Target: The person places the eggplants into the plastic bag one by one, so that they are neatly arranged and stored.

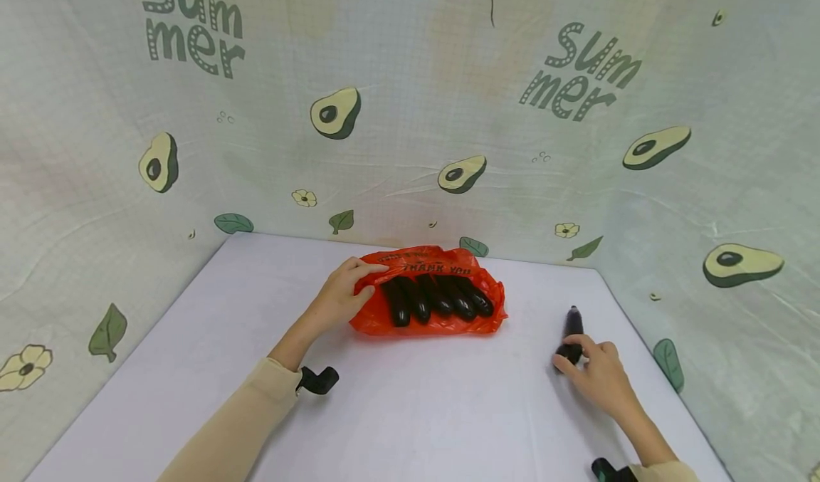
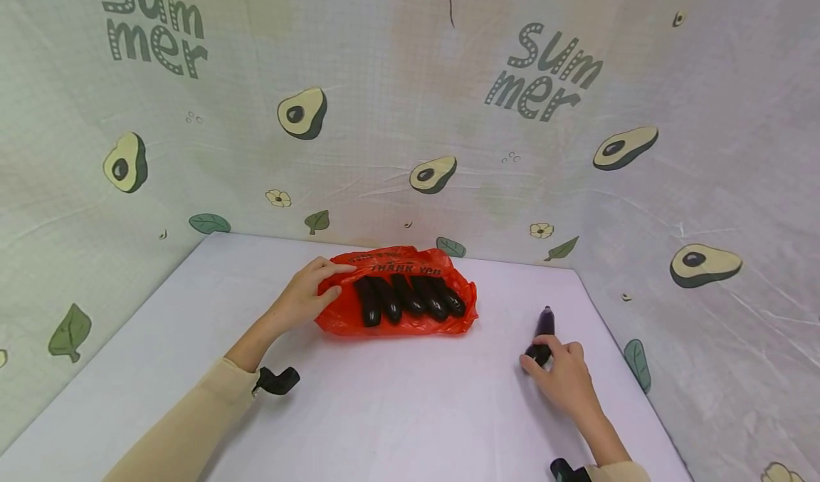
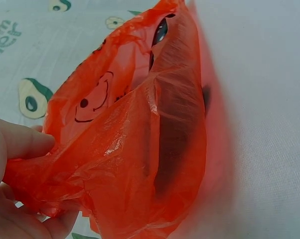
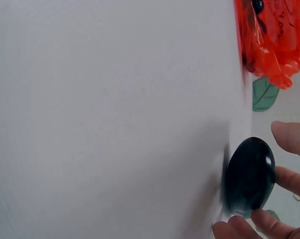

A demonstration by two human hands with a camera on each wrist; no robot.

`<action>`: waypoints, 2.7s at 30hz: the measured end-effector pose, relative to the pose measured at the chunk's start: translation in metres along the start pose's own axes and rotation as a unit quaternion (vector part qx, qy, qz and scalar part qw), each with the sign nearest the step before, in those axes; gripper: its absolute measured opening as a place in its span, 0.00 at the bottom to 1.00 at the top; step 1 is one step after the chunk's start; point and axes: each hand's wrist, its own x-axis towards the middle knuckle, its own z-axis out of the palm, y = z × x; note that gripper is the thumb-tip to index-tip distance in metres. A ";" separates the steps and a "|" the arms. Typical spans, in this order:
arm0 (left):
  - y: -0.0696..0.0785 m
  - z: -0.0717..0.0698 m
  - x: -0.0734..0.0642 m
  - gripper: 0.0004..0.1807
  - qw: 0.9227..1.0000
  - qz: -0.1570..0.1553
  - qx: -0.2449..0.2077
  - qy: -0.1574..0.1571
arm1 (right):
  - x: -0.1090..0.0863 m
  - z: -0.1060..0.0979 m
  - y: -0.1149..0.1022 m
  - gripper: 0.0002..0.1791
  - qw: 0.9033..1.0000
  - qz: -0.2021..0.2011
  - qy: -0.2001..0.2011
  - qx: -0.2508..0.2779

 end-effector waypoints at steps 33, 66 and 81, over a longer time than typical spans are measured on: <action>0.002 -0.002 -0.002 0.24 1.000 -0.006 -0.006 0.002 | 0.021 -0.013 0.008 0.39 0.999 0.026 -0.041 0.015; -0.001 -0.001 -0.001 0.24 1.000 -0.005 0.000 0.003 | 0.023 -0.024 0.005 0.39 0.997 0.031 -0.072 0.026; -0.003 0.000 -0.001 0.24 1.000 -0.006 -0.002 0.002 | 0.008 -0.046 -0.050 0.38 0.996 0.009 -0.080 0.041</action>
